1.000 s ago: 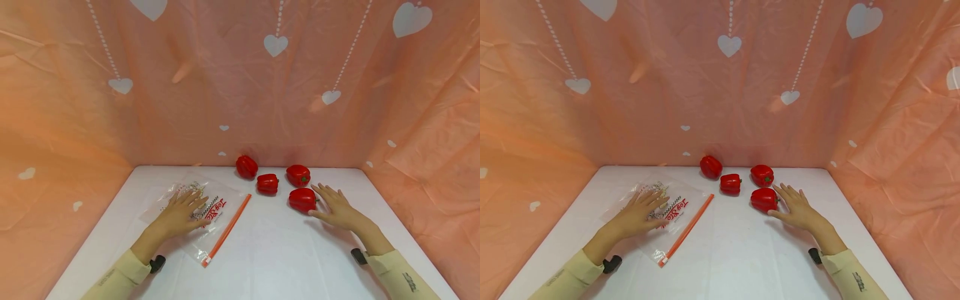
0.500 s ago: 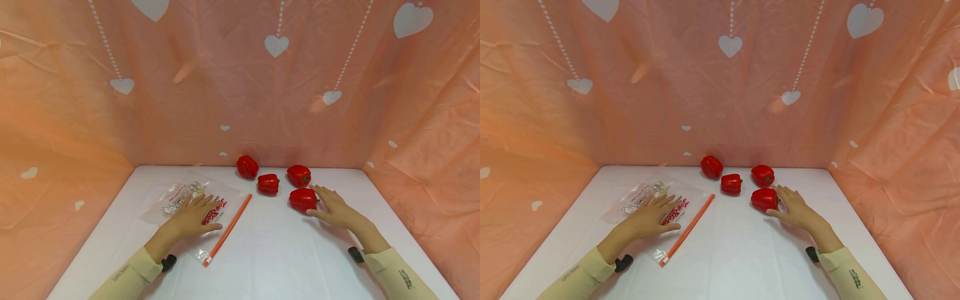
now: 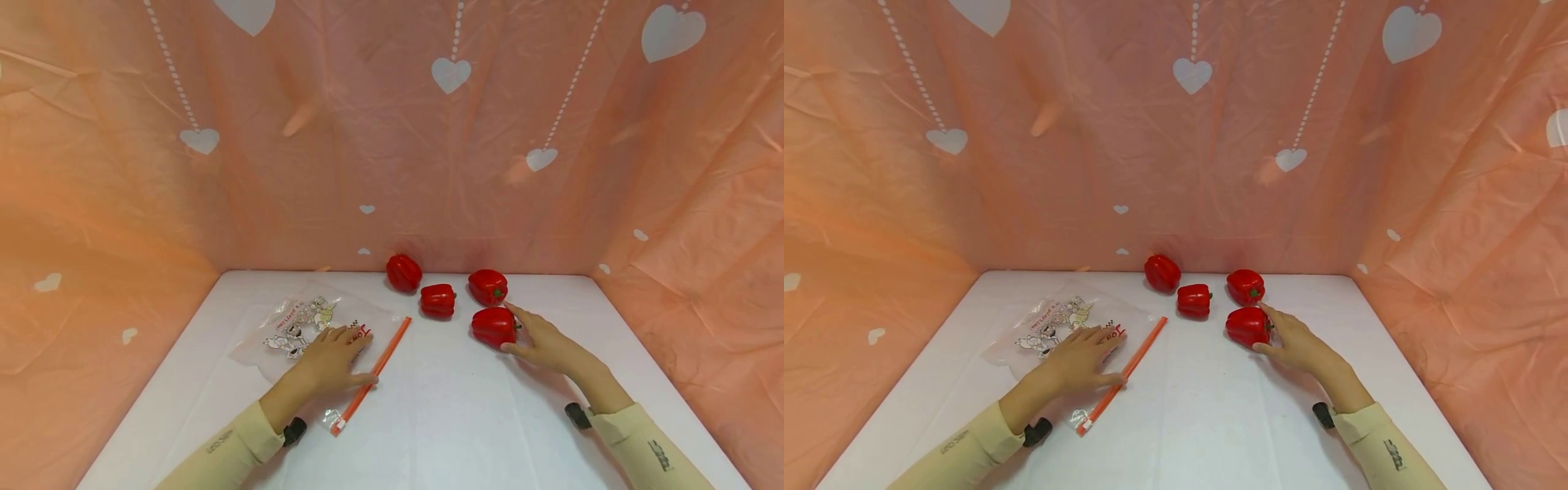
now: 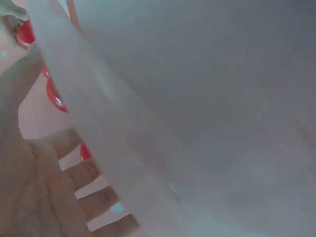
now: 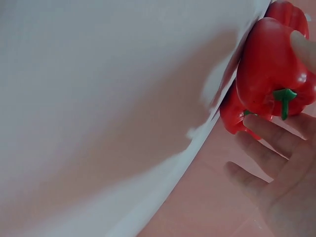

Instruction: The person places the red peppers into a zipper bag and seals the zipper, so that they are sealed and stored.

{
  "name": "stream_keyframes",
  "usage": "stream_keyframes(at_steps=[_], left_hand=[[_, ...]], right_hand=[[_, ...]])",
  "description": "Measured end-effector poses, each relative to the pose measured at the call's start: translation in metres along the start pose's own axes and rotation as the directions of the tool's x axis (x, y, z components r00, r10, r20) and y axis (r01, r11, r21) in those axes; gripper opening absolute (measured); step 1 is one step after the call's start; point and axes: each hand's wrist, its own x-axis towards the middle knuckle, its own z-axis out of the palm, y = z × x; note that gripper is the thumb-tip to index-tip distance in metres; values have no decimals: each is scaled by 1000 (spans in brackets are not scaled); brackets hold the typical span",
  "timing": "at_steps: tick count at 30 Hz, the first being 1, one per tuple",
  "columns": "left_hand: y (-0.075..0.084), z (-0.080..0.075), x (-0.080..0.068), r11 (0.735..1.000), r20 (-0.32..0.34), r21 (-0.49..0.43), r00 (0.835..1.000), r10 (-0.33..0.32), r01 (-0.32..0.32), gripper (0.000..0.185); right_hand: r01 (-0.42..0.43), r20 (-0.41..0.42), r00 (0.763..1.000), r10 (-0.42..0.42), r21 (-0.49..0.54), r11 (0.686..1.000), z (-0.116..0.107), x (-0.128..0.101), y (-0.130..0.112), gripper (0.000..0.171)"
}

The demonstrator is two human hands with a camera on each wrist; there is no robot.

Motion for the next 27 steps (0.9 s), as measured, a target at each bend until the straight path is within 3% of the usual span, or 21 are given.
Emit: stream_keyframes(at_steps=[11, 18, 27], left_hand=[[11, 1, 3, 997, -6, 61, 999, 43, -42, 75], [13, 3, 4, 996, -43, 72, 998, 50, -47, 52], [13, 2, 7, 997, -193, 45, 979, 72, -65, 16]], right_hand=[[0, 36, 999, -1, 18, 1000, 1, -6, -4, 94], [29, 56, 998, -34, 77, 997, 3, -8, -7, 91], [83, 36, 996, -88, 124, 989, 9, -8, -12, 84]])
